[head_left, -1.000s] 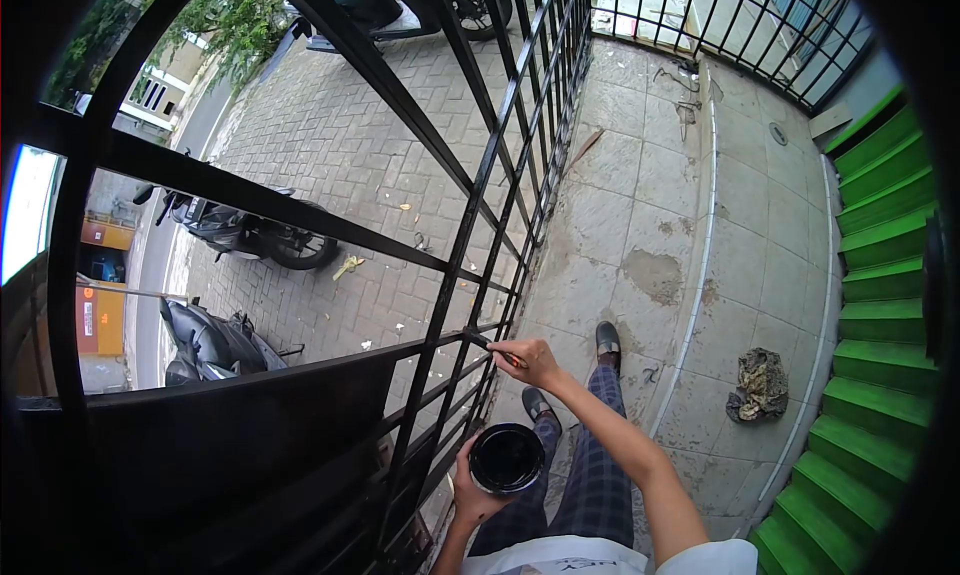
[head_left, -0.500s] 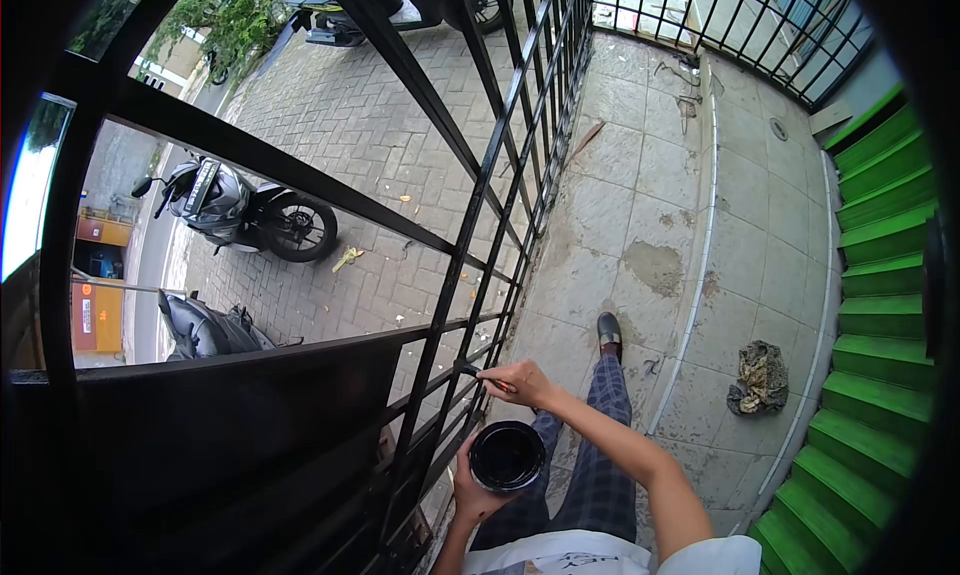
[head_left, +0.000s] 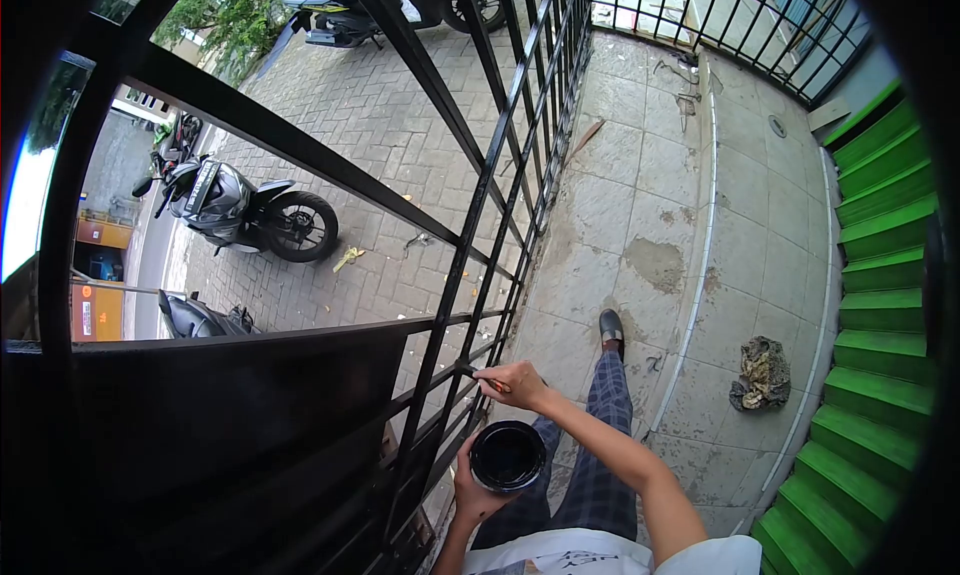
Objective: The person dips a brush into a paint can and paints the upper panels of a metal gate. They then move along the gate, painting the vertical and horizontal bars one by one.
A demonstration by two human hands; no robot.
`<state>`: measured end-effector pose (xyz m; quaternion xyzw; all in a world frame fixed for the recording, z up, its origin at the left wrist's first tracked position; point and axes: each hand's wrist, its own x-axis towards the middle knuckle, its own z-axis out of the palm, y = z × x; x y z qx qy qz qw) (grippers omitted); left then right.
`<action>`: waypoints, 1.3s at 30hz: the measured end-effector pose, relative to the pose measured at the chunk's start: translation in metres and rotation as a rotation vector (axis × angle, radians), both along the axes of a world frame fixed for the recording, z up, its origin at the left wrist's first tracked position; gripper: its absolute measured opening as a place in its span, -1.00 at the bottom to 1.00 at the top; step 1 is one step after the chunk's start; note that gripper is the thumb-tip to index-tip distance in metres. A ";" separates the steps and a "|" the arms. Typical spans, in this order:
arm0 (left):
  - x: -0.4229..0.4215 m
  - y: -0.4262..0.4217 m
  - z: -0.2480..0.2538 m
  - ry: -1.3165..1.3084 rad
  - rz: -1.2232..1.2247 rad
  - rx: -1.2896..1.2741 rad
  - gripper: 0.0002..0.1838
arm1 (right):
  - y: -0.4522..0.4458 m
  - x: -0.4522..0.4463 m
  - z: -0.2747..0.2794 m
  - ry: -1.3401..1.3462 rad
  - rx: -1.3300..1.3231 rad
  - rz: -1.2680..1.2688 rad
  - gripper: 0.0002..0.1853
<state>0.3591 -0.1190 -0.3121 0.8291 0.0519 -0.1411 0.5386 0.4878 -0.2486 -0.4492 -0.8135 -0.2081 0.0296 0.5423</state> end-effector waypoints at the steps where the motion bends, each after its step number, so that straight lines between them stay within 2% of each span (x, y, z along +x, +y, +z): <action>1: -0.001 0.002 0.000 0.009 0.004 -0.001 0.14 | 0.002 0.000 0.001 -0.052 0.084 -0.068 -0.86; 4: -0.003 0.005 0.001 0.021 0.009 0.001 0.13 | -0.001 0.013 0.002 0.042 0.167 -0.228 -0.85; 5: -0.003 0.006 0.002 0.014 0.004 0.005 0.13 | -0.007 0.019 -0.003 0.128 0.137 -0.173 -0.84; 8: -0.001 0.008 0.001 -0.031 -0.007 0.003 0.12 | -0.027 0.052 -0.017 0.193 0.136 -0.236 -0.84; 10: -0.004 0.010 0.001 -0.029 0.001 0.016 0.13 | -0.037 0.082 -0.020 0.124 0.122 -0.254 -0.84; 13: -0.003 0.011 0.004 -0.004 0.021 0.038 0.16 | -0.046 0.110 -0.017 0.395 0.170 -0.127 -0.78; 16: -0.002 0.012 0.008 -0.005 0.040 0.016 0.17 | -0.058 0.130 -0.009 0.433 0.224 -0.231 -0.79; 17: -0.005 0.014 0.003 0.000 0.049 -0.010 0.17 | -0.060 0.136 -0.010 0.238 0.167 -0.331 -0.81; 20: -0.001 0.012 0.004 -0.008 0.049 -0.012 0.14 | -0.055 0.136 -0.018 -0.084 0.088 -0.406 -0.83; 21: 0.001 0.012 0.006 -0.014 0.043 0.000 0.12 | -0.053 0.127 -0.013 -0.123 0.010 -0.358 -0.84; 22: 0.002 0.011 0.005 -0.019 0.040 0.002 0.12 | -0.047 0.119 -0.009 -0.205 0.069 -0.303 -0.86; 24: 0.004 0.011 0.003 -0.029 0.033 0.007 0.12 | -0.047 0.105 0.003 -0.223 -0.079 -0.025 -0.89; 25: 0.005 0.012 0.002 -0.021 0.025 0.002 0.12 | -0.049 0.103 0.010 -0.236 -0.139 0.032 -0.91; 28: 0.008 0.010 -0.001 -0.010 0.012 -0.006 0.13 | -0.057 0.110 0.012 -0.314 -0.275 -0.177 -0.93; 29: 0.009 0.010 0.000 -0.013 0.011 -0.001 0.13 | -0.057 0.108 0.013 -0.323 -0.344 -0.164 -0.96; 32: 0.013 0.005 0.007 0.020 0.012 0.009 0.14 | -0.047 0.091 0.011 -0.420 -0.433 0.211 -0.94; 33: 0.015 0.004 0.009 0.036 0.014 0.011 0.14 | -0.050 0.090 0.012 -0.385 -0.355 0.272 -0.94; 37: 0.017 0.003 0.010 0.004 0.012 0.017 0.12 | -0.054 0.100 0.010 -0.304 -0.448 -0.109 -0.93; 39: 0.018 0.002 0.009 -0.003 0.019 0.005 0.12 | -0.050 0.088 0.009 -0.365 -0.380 0.070 -0.92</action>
